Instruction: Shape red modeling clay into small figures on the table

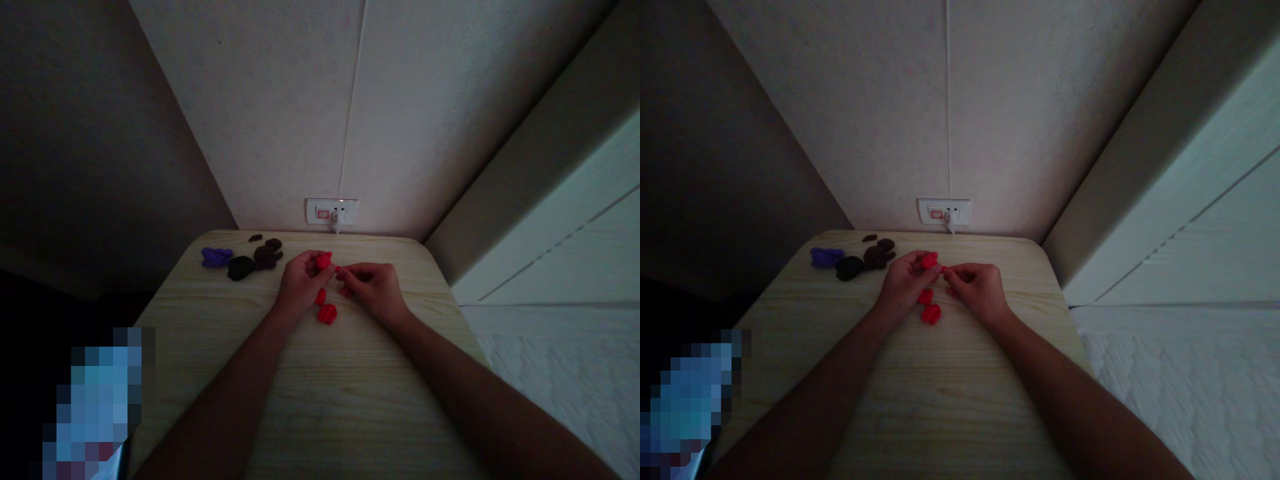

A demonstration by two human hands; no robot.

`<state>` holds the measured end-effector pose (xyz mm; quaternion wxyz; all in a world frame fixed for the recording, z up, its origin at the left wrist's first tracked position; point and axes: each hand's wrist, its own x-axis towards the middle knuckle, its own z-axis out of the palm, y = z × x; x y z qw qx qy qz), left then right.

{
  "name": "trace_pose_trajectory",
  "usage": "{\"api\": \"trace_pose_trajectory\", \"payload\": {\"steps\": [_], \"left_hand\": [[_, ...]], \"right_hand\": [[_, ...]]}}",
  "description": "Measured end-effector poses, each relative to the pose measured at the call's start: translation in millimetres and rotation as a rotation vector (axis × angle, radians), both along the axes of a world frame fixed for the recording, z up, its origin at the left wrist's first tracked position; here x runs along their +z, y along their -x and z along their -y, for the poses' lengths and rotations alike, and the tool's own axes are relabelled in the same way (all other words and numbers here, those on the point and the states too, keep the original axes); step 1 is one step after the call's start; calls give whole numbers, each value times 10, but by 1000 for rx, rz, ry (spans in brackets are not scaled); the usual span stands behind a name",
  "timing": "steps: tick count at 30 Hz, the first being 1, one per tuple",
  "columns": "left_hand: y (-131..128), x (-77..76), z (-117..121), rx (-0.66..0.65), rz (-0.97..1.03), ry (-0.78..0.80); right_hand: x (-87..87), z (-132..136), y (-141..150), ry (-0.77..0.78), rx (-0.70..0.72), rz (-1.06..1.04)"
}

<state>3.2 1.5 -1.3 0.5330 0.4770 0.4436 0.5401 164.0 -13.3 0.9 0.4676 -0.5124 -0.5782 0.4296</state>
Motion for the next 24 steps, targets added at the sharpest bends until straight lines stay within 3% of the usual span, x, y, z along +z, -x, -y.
{"api": "trace_pose_trajectory", "payload": {"steps": [6,24], "left_hand": [[17,-11,4,-34,-13,19],[13,8,13,-69,-12,43]], "right_hand": [[64,-13,8,72,34,-108],[12,-95,-16,116,114,-282]]}}
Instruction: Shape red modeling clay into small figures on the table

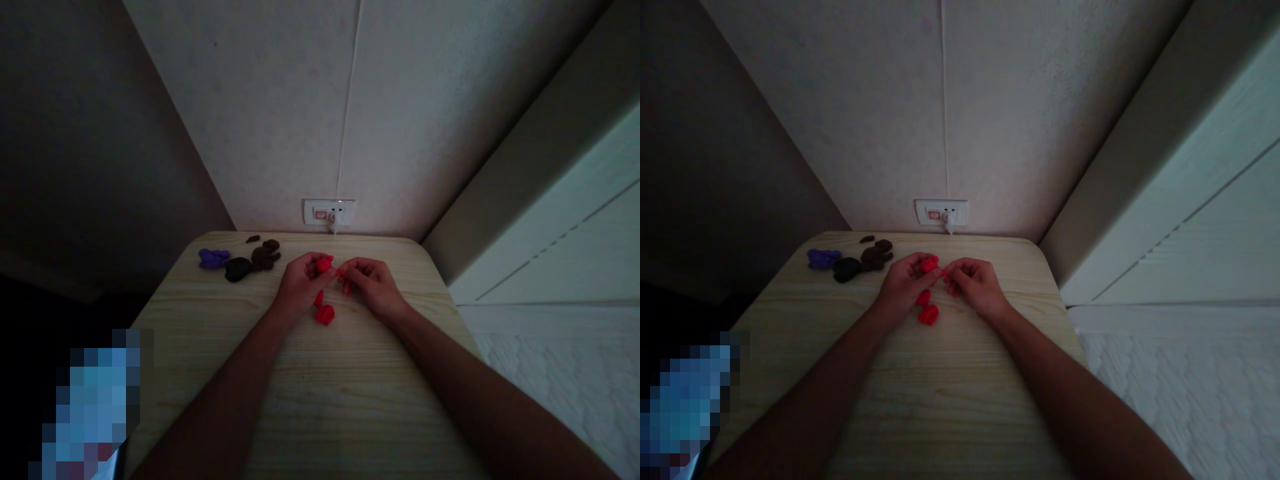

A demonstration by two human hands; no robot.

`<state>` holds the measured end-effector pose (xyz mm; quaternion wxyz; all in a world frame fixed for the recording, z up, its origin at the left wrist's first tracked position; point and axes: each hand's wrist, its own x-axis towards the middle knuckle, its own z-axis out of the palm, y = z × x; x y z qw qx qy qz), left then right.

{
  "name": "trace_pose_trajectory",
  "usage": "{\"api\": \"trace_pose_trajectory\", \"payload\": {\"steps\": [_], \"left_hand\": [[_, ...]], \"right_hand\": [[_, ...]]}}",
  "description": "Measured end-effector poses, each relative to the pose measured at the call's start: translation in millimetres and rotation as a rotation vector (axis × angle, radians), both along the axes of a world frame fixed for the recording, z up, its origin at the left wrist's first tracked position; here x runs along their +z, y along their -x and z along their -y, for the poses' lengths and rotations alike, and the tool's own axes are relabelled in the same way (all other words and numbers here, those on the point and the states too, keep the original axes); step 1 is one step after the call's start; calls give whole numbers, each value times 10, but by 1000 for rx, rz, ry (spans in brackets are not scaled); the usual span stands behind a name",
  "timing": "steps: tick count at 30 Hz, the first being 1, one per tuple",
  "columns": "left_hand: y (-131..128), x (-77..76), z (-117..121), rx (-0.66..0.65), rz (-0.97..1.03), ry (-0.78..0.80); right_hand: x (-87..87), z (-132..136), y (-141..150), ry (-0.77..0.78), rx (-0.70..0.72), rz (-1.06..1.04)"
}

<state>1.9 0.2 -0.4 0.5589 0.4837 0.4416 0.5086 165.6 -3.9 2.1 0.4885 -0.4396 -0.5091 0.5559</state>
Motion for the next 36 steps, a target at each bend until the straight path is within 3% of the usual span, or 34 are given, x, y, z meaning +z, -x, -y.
{"api": "trace_pose_trajectory", "payload": {"steps": [13,36], "left_hand": [[9,-30,-23,36,1,-20],[21,-43,-45,30,40,-48]], "right_hand": [[-15,56,47,-36,-69,72],[24,41,28,-49,24,40]]}}
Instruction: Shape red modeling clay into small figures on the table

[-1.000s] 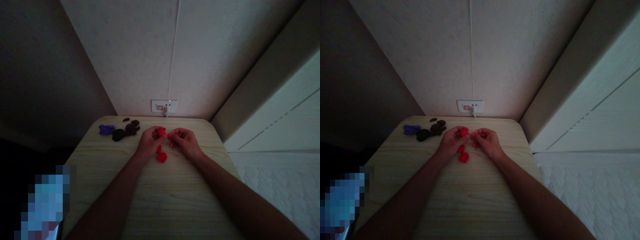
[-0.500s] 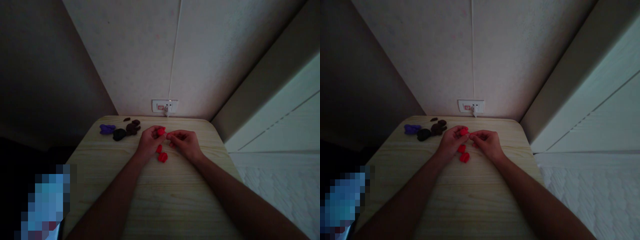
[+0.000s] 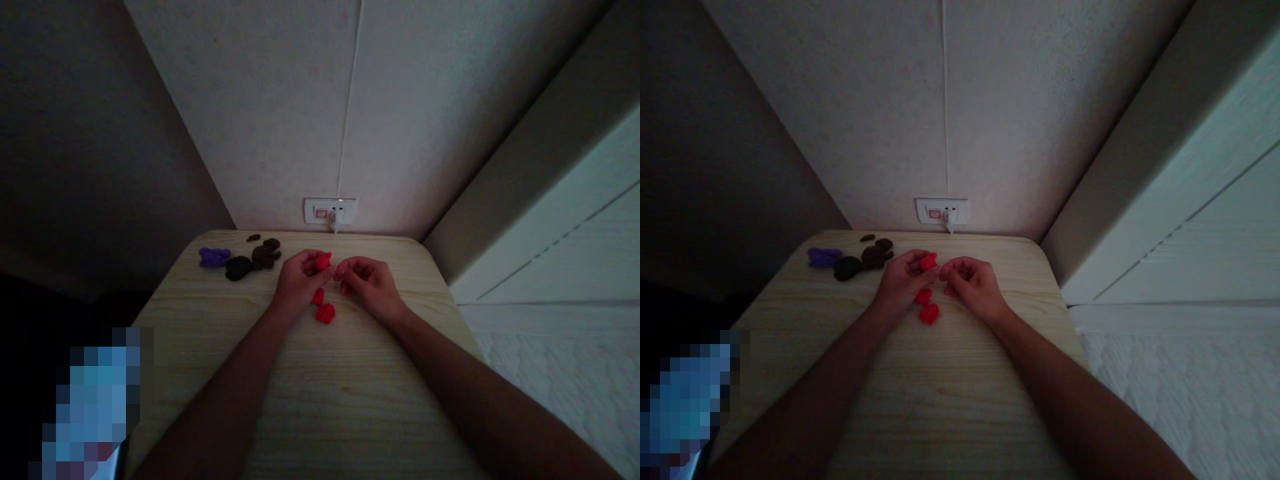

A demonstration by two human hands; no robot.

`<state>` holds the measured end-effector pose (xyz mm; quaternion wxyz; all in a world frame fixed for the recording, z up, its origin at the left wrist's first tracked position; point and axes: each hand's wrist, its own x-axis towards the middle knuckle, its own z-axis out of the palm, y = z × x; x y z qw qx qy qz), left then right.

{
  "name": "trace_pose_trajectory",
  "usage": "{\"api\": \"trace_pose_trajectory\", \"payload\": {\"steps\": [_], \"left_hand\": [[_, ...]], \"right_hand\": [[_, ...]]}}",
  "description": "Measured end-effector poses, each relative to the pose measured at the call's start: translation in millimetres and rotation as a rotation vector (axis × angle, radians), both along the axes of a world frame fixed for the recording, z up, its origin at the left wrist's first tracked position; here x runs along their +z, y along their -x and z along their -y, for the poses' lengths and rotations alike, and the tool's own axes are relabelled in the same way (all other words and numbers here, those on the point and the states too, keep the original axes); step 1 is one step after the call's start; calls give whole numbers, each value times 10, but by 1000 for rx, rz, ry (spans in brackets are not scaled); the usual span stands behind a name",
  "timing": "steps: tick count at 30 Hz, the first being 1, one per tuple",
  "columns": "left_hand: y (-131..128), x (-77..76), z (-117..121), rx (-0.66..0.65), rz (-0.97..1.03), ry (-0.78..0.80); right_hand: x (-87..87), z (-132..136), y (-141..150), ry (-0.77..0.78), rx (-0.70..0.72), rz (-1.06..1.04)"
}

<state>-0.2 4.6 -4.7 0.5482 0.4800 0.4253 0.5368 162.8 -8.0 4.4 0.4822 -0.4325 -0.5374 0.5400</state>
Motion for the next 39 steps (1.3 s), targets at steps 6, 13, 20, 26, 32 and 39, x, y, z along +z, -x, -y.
{"api": "trace_pose_trajectory", "payload": {"steps": [6,13,20,26,32,39], "left_hand": [[-13,28,15,18,29,8],[-11,13,4,16,6,-13],[-6,40,15,16,33,31],[-5,77,33,10,102,77],[-11,112,47,-20,128,118],[-3,95,57,-43,138,116]], "right_hand": [[-80,5,-5,-48,70,30],[-83,54,-40,-324,117,457],[-2,78,-56,-428,62,568],[-36,63,-57,-379,-13,479],[-43,78,-50,-382,-35,477],[-81,77,0,-273,-50,247]]}}
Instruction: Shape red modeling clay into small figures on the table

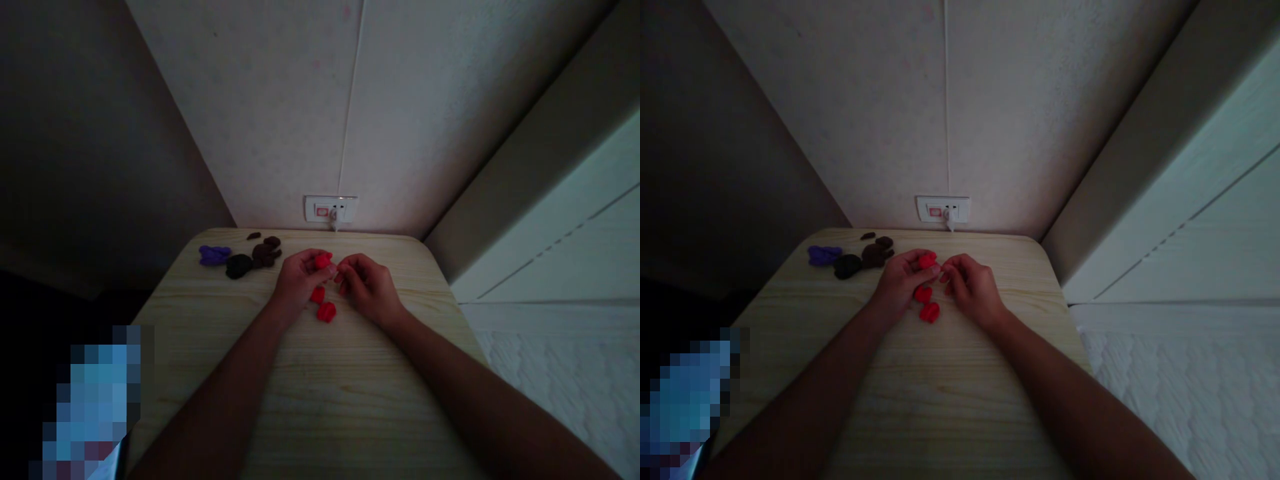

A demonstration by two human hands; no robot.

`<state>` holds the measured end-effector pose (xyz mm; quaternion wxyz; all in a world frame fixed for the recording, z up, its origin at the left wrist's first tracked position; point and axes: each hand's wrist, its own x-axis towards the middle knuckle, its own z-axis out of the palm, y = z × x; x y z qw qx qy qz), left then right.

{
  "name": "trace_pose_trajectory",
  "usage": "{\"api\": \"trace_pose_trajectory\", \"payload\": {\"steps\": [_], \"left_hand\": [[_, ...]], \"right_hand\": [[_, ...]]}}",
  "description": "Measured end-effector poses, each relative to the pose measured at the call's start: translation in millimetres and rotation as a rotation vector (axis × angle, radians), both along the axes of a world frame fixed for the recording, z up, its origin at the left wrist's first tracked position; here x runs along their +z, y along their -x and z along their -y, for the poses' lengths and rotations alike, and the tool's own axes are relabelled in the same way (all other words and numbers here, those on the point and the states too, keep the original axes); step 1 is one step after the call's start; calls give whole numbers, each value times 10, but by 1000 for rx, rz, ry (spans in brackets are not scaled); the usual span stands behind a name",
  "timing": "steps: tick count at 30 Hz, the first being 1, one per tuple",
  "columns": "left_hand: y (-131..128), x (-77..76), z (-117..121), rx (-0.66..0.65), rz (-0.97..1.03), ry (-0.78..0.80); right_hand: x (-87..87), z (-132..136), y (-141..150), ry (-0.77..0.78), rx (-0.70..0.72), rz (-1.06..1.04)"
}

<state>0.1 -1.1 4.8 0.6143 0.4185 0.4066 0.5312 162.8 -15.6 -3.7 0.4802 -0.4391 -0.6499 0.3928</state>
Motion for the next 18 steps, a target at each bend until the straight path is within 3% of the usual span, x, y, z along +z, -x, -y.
{"api": "trace_pose_trajectory", "payload": {"steps": [8,18], "left_hand": [[-2,-5,-3,20,-34,-21],[-11,-18,-15,35,-5,-12]], "right_hand": [[6,-24,54,126,-14,-202],[61,-14,60,202,-46,-244]]}}
